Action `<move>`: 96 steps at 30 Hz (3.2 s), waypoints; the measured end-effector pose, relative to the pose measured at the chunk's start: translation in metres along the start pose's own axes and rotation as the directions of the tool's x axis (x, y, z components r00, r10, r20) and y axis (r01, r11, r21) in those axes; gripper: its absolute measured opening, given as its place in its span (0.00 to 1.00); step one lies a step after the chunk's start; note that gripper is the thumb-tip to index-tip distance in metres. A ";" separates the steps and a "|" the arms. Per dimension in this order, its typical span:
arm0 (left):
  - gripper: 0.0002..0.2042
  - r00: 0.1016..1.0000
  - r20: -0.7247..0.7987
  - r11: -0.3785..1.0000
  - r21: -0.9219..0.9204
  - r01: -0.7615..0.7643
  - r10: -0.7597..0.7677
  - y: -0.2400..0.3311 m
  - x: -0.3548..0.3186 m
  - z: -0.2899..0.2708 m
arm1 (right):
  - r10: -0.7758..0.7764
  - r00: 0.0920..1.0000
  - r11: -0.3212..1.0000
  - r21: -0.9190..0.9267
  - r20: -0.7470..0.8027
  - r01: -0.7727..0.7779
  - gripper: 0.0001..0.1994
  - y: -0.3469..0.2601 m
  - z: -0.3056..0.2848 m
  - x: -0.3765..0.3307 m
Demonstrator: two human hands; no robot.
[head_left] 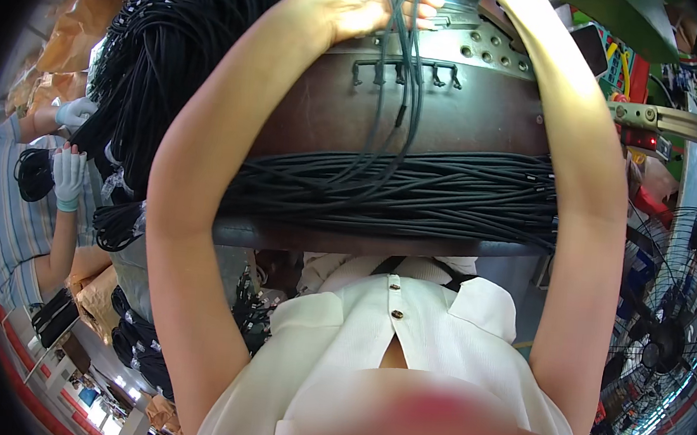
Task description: The person inserts cable ends into a metal fixture by hand, positions the fixture into a press machine, and retrieves the processed cables before repeating the process with another batch.
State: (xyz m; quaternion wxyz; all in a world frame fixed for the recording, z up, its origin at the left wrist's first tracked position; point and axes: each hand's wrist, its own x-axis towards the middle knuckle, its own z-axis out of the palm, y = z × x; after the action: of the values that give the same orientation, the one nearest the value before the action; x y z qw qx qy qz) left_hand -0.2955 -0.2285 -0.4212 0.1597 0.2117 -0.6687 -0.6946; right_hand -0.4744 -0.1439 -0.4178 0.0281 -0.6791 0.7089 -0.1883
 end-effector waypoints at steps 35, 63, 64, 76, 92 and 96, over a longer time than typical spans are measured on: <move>0.10 0.824 0.047 0.362 0.883 -0.299 0.565 -0.014 0.008 -0.031 | 0.024 0.999 0.994 -0.109 -0.038 -0.028 0.16 0.007 -0.001 -0.020; 0.22 0.638 -0.431 0.500 0.399 0.769 -0.638 -0.114 -0.354 0.054 | 0.656 0.734 0.748 -0.027 0.173 -0.663 0.21 0.016 0.035 -0.479; 0.22 0.688 -0.454 0.482 0.495 0.723 -0.567 -0.117 -0.352 0.051 | 0.695 0.650 0.657 0.095 0.307 -0.748 0.23 0.018 0.051 -0.482; 0.20 0.768 -0.534 0.475 0.605 0.639 -0.353 -0.109 -0.323 0.043 | 0.385 0.921 0.923 -0.050 0.069 -0.382 0.24 0.062 0.095 -0.485; 0.20 0.937 -0.290 0.363 0.866 0.343 -0.192 -0.079 -0.313 0.057 | 0.751 0.524 0.657 -0.374 0.402 -0.654 0.18 -0.039 0.006 -0.378; 0.19 0.754 0.382 0.741 0.641 0.200 -0.534 -0.010 -0.305 0.049 | -0.121 0.532 0.677 0.462 0.838 -0.573 0.11 -0.072 -0.071 -0.310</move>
State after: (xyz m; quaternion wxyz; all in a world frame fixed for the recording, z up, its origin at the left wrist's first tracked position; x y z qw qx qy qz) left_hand -0.0580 -0.0316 -0.4062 -0.2532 0.1766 -0.8007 -0.5134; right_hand -0.4032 0.1736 -0.3964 0.6319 -0.5118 0.5738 -0.0972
